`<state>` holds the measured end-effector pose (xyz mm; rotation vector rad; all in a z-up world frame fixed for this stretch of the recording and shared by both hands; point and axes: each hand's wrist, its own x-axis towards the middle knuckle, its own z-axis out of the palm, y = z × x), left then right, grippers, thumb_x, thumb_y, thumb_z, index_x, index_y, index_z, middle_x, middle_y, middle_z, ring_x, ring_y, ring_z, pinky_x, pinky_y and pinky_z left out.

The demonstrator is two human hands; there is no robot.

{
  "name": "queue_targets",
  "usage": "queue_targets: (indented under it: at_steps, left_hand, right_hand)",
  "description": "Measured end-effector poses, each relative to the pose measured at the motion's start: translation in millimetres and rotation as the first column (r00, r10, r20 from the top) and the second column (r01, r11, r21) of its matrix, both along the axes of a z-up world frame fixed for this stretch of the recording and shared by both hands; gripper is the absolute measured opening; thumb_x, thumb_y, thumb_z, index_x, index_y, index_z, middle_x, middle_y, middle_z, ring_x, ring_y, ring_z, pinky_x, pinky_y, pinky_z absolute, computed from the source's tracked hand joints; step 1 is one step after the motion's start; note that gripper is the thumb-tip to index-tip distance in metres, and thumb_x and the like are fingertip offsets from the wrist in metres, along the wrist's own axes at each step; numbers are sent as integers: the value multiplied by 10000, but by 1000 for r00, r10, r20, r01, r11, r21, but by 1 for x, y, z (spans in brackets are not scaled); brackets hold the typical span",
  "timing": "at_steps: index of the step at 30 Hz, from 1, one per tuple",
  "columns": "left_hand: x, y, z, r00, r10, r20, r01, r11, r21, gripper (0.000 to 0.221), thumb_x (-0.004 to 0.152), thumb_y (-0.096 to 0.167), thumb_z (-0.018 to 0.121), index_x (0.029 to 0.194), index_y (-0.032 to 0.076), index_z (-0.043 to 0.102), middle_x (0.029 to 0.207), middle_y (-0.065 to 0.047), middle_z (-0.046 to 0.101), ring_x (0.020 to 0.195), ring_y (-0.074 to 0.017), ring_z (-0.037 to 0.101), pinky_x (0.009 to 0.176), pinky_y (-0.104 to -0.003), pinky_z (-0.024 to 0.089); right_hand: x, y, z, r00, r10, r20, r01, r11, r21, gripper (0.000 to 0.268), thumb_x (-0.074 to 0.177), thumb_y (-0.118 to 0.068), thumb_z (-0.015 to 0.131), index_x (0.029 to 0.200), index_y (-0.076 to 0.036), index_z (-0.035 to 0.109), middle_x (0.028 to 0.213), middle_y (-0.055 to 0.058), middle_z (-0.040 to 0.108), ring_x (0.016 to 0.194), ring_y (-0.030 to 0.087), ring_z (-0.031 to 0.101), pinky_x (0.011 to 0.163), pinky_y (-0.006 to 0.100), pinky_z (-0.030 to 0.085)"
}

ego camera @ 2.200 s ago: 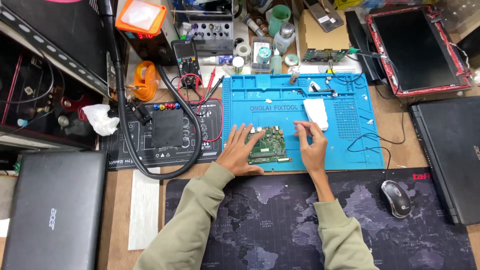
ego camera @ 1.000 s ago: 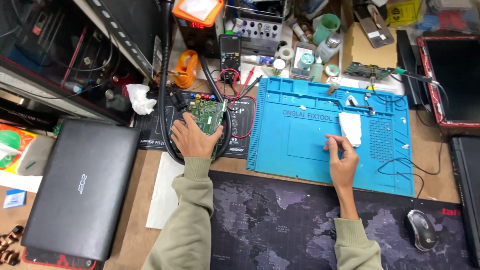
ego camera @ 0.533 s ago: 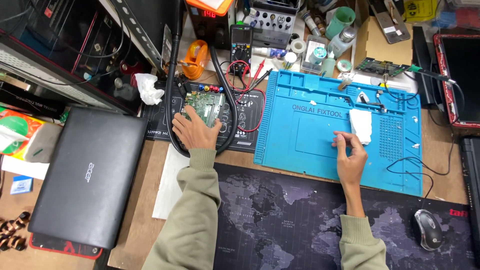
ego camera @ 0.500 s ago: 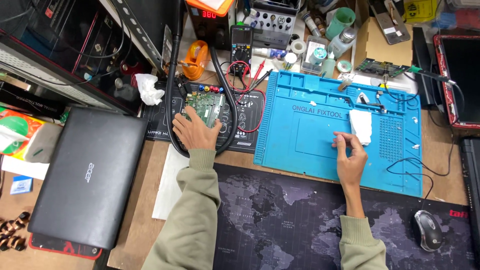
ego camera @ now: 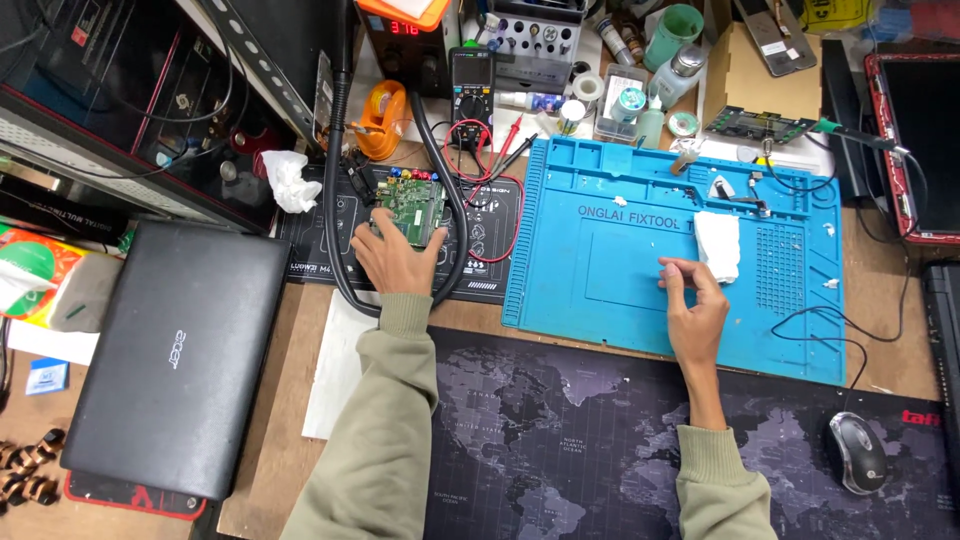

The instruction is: Repairing a motherboard using a heat gun and cleaning it before inspecting a laptop screen assembly

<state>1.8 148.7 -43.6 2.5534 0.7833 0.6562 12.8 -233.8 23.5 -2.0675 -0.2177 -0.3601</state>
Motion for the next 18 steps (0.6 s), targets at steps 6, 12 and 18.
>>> queue_targets:
  at_steps: [6,12,18]
  left_hand:
    - [-39,2,38,993,-107,-46,97,979,-179,809,922,651,646,1461,116,368,1421,-352,399,1361,-562,378,1034,-728,368]
    - [-80,9,65,979,-184,-90,160,960,-229,405,1109,357,453,1407,84,422,1296,-280,441,998,-527,632,719,-654,555]
    - [-84,-1,59,965,-179,-190,178,984,-22,397,1029,414,558,1317,148,491,1151,-155,516,759,-402,683,617,-519,560]
  right_hand:
    - [-2,2,3,1000,-11,3,11,999,-41,152,1113,-79,598,1106,-40,745,951,148,703,870,277,707,861,428,544]
    - [-2,2,2,1000,15,10,-14,999,-52,148,1113,-66,597,1116,-35,742,937,146,683,870,282,702,854,427,552]
    - [-1,-4,-1,999,14,43,-11,997,-73,130,1093,-85,618,1094,-57,744,935,128,682,869,276,711,833,401,561]
